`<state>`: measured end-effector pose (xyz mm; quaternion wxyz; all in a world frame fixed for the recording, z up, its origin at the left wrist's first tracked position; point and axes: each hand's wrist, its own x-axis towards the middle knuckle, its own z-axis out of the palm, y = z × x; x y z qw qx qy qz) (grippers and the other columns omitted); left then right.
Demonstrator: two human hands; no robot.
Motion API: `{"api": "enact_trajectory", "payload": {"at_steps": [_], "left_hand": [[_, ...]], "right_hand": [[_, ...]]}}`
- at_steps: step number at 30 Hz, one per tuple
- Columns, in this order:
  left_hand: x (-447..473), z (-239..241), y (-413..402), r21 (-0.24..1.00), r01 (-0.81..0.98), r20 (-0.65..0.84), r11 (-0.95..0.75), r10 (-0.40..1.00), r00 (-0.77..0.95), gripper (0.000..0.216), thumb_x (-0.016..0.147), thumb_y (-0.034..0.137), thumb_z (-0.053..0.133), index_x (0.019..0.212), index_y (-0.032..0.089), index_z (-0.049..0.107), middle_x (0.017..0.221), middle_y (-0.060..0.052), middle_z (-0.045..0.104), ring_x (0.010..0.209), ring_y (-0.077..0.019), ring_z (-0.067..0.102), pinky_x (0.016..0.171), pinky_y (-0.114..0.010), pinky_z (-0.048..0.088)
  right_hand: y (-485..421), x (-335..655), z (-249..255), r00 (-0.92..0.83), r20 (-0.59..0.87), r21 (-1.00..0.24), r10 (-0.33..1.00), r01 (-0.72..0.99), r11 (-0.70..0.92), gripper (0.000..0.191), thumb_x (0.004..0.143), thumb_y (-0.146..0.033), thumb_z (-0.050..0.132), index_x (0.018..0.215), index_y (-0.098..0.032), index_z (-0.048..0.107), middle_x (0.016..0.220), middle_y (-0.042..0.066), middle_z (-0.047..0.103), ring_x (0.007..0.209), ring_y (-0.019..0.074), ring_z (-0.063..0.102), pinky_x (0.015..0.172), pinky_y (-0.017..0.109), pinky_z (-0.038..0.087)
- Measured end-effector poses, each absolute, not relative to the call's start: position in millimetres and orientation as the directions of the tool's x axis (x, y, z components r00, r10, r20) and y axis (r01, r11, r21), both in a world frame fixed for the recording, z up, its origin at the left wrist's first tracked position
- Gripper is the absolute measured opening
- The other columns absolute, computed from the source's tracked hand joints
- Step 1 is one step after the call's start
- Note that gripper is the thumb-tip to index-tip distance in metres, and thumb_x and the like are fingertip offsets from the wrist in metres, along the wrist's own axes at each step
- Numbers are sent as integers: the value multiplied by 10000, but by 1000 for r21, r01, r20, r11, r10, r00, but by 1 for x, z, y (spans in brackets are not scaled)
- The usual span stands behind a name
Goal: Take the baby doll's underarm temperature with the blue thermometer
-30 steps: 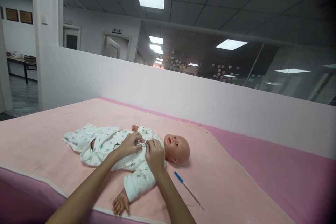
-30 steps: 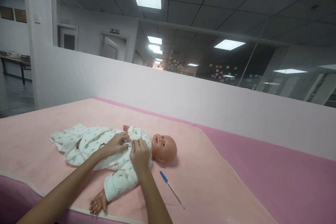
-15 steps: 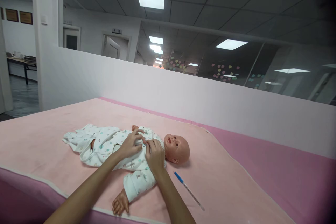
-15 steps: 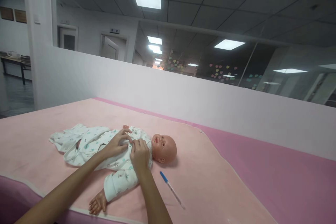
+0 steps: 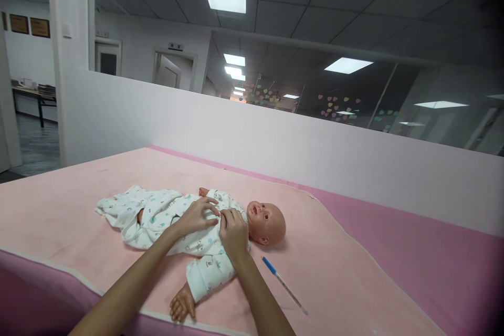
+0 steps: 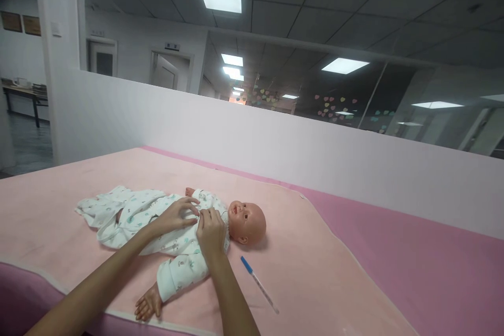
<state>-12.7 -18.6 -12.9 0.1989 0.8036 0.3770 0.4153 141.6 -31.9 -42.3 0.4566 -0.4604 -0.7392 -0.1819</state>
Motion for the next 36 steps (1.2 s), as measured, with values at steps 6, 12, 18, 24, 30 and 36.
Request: {"api": "enact_trajectory", "payload": {"at_steps": [6,12,18,24,30,36], "left_hand": [[-52,-11,-12,765,404,305,-501,835,458,398,561,347,733,932,230,652,1190,-44,553,1115,-227,489,973,-322,373],[-74,-9,-17,822,362,236,-439,842,485,331,589,317,710,911,250,672,1277,-26,500,1174,-229,452,957,-296,397],[-73,-9,-15,830,355,215,-430,834,508,304,611,264,675,915,255,685,1247,-12,535,1148,-224,481,950,-295,404],[-70,-12,-13,779,441,227,-447,855,466,264,635,262,618,883,253,707,1230,0,551,1094,-231,522,891,-287,437],[-67,-11,-15,788,443,235,-427,875,424,235,657,283,575,835,236,720,1206,-3,571,1061,-229,544,857,-279,450],[-64,-5,-21,809,429,240,-401,892,382,227,671,310,564,807,220,722,1182,-21,589,1059,-230,543,863,-281,445]], "right_hand": [[-31,142,-43,-152,844,-160,514,844,511,201,838,-111,405,802,-187,587,735,20,571,720,142,513,646,234,348],[-31,142,-42,-159,841,-154,517,846,511,205,835,-104,404,800,-190,587,728,16,571,712,139,511,642,231,350],[-30,142,-42,-156,840,-157,520,847,507,201,833,-112,407,797,-190,589,727,18,574,714,140,516,641,229,353],[-31,142,-41,-137,833,-171,537,859,483,217,859,-149,383,832,-188,595,734,26,581,726,144,528,644,230,364],[-31,141,-41,-111,836,-177,538,873,455,250,879,-176,346,953,-172,584,787,45,604,745,162,548,646,250,384],[-30,141,-41,-98,845,-182,525,871,457,256,883,-188,338,951,-170,584,806,55,615,762,165,559,657,253,399]]}}
